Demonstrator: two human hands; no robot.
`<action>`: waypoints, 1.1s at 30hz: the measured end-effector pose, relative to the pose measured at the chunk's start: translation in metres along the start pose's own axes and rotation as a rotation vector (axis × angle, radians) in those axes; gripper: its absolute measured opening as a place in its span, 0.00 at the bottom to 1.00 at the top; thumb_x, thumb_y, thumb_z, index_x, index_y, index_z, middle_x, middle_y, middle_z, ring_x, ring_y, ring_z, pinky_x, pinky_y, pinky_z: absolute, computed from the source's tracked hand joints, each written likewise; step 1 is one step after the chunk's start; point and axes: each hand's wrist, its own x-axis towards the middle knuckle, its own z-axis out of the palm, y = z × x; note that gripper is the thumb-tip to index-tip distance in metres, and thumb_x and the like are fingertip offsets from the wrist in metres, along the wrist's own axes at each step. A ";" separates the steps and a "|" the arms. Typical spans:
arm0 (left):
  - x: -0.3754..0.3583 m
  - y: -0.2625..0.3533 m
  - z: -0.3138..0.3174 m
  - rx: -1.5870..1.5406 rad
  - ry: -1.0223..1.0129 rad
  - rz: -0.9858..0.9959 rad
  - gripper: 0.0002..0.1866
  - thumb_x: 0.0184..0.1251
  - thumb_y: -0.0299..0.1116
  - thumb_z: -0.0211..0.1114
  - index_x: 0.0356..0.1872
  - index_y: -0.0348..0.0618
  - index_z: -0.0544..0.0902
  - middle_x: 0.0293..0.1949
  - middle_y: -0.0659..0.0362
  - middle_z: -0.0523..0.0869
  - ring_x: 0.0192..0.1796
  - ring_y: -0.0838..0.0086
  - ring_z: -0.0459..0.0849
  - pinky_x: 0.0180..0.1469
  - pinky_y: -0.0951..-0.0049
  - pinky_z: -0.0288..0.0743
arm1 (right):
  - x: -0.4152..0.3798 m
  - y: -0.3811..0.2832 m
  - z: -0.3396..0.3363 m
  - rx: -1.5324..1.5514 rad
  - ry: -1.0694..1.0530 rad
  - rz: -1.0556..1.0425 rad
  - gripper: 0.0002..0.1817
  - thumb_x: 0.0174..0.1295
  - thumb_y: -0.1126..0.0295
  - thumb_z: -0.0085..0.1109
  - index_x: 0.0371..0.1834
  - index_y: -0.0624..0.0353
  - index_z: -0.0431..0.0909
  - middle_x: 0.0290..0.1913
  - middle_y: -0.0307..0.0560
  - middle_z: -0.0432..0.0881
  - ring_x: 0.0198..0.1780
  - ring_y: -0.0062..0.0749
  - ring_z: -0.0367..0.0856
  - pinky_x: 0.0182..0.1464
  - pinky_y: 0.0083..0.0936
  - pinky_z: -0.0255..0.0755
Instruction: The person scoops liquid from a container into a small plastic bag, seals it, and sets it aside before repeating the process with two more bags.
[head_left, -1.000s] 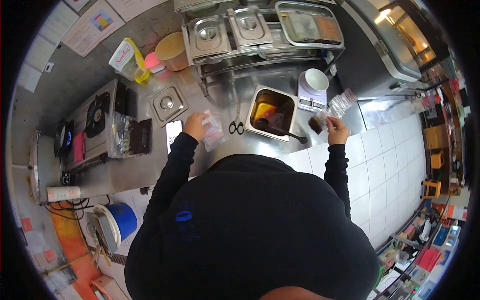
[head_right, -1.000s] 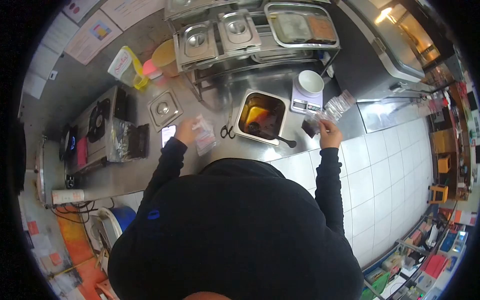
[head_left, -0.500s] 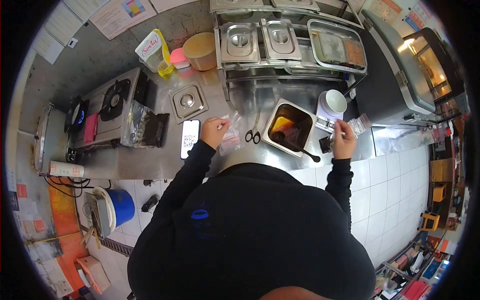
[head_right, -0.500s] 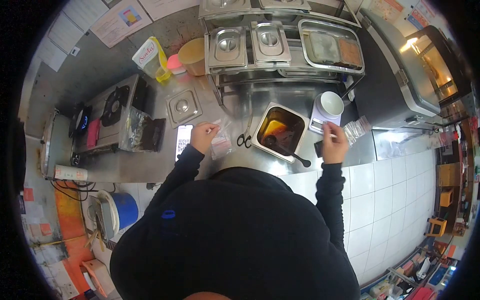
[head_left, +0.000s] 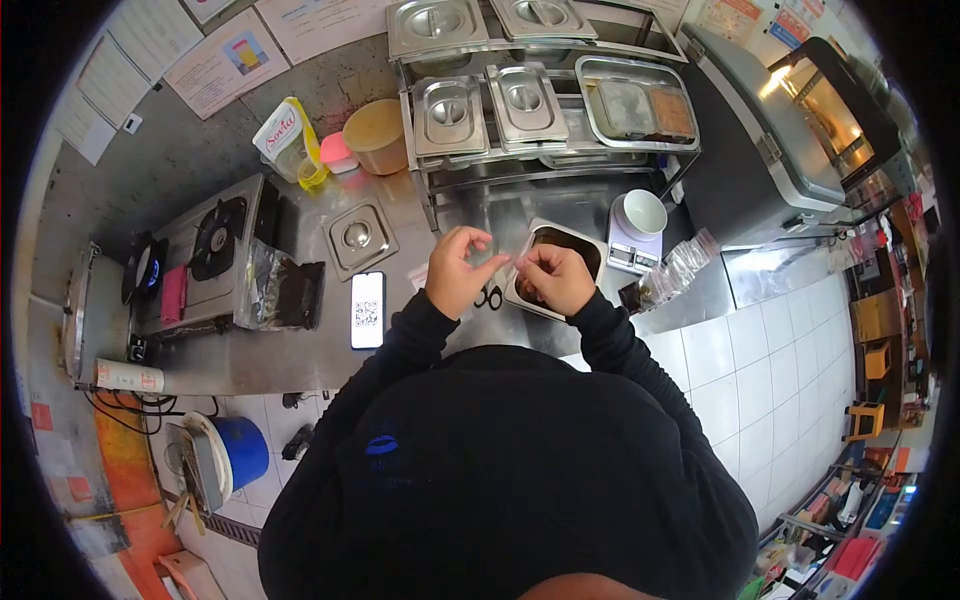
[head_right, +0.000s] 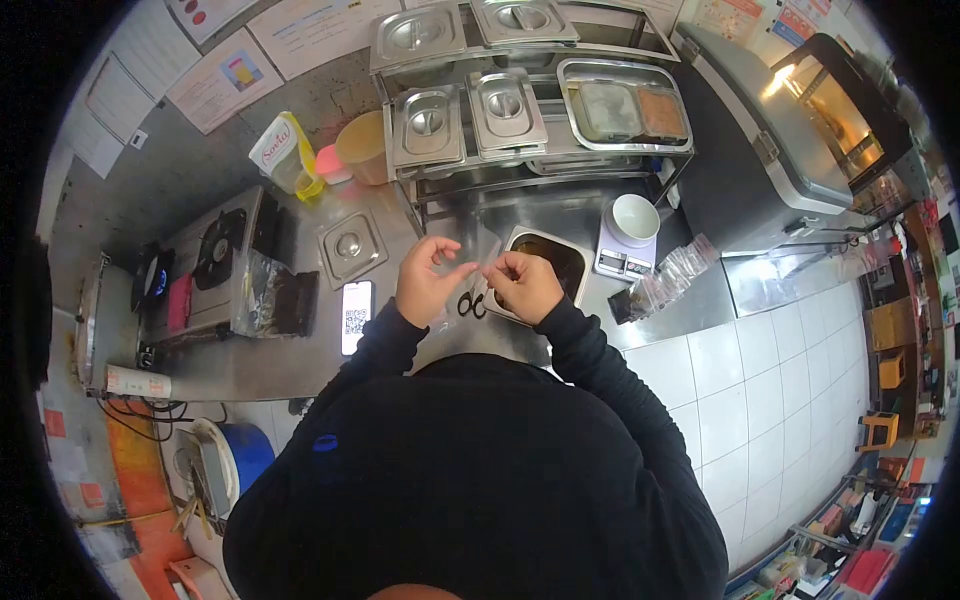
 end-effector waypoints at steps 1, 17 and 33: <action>0.002 0.005 0.002 0.113 0.050 0.126 0.09 0.57 0.32 0.72 0.33 0.36 0.86 0.24 0.64 0.79 0.27 0.84 0.71 0.31 0.81 0.67 | -0.001 0.000 -0.002 -0.035 0.006 -0.021 0.11 0.64 0.66 0.61 0.33 0.65 0.79 0.20 0.33 0.77 0.20 0.13 0.70 0.23 0.15 0.65; 0.020 0.010 0.016 0.579 -0.209 0.365 0.08 0.49 0.29 0.63 0.17 0.38 0.76 0.21 0.52 0.78 0.27 0.61 0.77 0.31 0.60 0.69 | -0.001 0.007 -0.013 -0.758 0.367 -0.435 0.04 0.54 0.71 0.58 0.27 0.59 0.77 0.22 0.52 0.76 0.25 0.45 0.78 0.29 0.36 0.70; 0.026 0.028 0.017 0.229 -0.438 0.389 0.34 0.36 0.41 0.78 0.48 0.39 0.74 0.46 0.51 0.76 0.49 0.54 0.75 0.53 0.60 0.69 | -0.014 -0.039 -0.027 -0.674 0.142 -0.707 0.17 0.43 0.72 0.75 0.37 0.61 0.83 0.36 0.47 0.79 0.36 0.34 0.79 0.37 0.25 0.74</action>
